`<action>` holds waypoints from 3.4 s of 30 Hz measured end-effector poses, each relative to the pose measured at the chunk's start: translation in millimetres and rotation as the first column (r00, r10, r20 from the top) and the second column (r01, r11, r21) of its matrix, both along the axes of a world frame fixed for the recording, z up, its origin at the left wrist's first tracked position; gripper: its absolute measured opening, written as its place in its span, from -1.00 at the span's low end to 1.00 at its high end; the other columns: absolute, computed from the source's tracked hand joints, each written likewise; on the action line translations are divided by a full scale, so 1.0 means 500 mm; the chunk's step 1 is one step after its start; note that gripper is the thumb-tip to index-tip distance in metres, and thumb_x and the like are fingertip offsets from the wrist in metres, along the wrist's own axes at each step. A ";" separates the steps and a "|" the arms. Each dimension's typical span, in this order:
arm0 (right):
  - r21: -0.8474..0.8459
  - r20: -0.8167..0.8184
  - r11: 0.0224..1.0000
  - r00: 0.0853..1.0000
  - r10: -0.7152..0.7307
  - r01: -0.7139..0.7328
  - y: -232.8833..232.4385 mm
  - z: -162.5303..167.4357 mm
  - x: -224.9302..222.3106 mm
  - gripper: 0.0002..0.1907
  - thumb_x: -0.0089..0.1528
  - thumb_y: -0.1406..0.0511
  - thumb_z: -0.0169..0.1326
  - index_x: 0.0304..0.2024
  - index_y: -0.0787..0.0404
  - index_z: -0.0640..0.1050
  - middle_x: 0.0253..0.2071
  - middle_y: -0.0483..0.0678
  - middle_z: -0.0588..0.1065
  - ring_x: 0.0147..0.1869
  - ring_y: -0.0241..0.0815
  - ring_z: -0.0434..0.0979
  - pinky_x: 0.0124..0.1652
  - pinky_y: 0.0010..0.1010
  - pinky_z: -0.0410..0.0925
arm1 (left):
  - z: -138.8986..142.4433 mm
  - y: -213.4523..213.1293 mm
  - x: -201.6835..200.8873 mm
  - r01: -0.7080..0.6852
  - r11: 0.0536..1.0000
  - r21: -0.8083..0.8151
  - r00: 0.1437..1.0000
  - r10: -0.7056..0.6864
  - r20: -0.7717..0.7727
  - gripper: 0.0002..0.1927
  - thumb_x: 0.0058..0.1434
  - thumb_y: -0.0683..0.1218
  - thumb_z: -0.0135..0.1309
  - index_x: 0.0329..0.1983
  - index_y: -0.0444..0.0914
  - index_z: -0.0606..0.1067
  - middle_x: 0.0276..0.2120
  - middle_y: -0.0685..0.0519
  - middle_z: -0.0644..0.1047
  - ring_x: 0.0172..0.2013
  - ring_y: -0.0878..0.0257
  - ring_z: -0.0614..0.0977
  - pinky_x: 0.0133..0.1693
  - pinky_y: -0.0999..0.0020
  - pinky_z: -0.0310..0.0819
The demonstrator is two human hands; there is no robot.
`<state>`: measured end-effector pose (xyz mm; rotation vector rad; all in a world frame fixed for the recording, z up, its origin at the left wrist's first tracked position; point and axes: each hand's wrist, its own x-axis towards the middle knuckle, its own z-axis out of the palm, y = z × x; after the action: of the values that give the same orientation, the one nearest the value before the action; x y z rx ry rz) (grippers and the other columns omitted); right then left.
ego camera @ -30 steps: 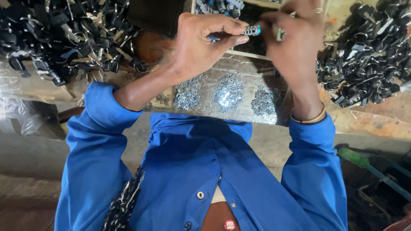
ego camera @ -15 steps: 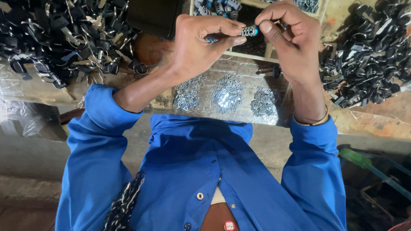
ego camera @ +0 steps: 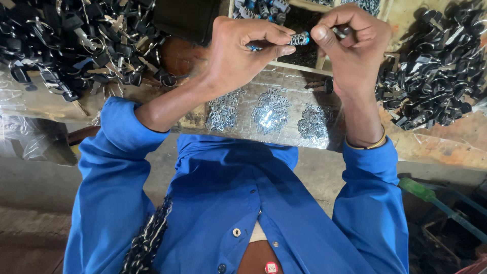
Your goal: The person sits at a workbench assembling padlock key cylinders. They hold a lock plug in one hand, pick small metal pins from a compartment box, insert the pins into the plug, and place finished assemblies with the piles of padlocks on the bench.
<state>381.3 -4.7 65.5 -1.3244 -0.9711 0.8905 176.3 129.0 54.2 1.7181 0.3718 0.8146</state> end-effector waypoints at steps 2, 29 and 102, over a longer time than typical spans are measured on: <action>-0.009 -0.085 0.998 0.995 0.057 -0.058 0.003 0.007 -0.004 -0.96 0.48 0.53 0.19 -0.04 0.41 0.57 -0.07 -0.03 0.55 -0.19 -0.34 0.53 -0.24 -0.52 0.46 | -0.001 0.000 0.001 -0.001 1.000 0.004 1.000 0.001 0.002 -0.84 0.25 -0.31 0.39 -0.15 -0.37 0.64 -0.13 -0.09 0.69 -0.11 0.20 0.79 -0.07 0.41 0.77; -0.002 0.811 0.993 0.581 0.068 -0.114 0.027 0.098 -0.028 -0.59 0.25 0.68 0.07 0.13 0.39 0.58 0.00 0.12 0.51 0.11 0.01 0.56 0.06 -0.29 0.41 | 0.000 0.007 0.002 0.000 0.998 0.055 1.000 -0.001 0.029 -0.85 0.27 -0.32 0.38 -0.15 -0.38 0.64 -0.12 -0.11 0.69 -0.07 0.17 0.78 -0.03 0.39 0.77; -0.170 0.831 0.977 0.552 0.074 0.126 -0.277 0.056 -0.351 -0.62 0.17 0.23 0.47 0.03 -0.06 0.68 -0.06 -0.10 0.49 0.09 -0.10 0.35 0.09 -0.17 0.05 | -0.049 -0.356 -0.311 -0.288 0.956 -0.050 0.929 0.266 -0.259 -0.76 0.19 -0.26 0.37 -0.08 -0.29 0.65 -0.09 -0.03 0.69 -0.21 0.25 0.77 -0.28 0.46 0.62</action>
<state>205.8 -143.3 93.4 -2.0201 -1.6135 0.2716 20.6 -49.2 29.9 1.7114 0.8263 0.7703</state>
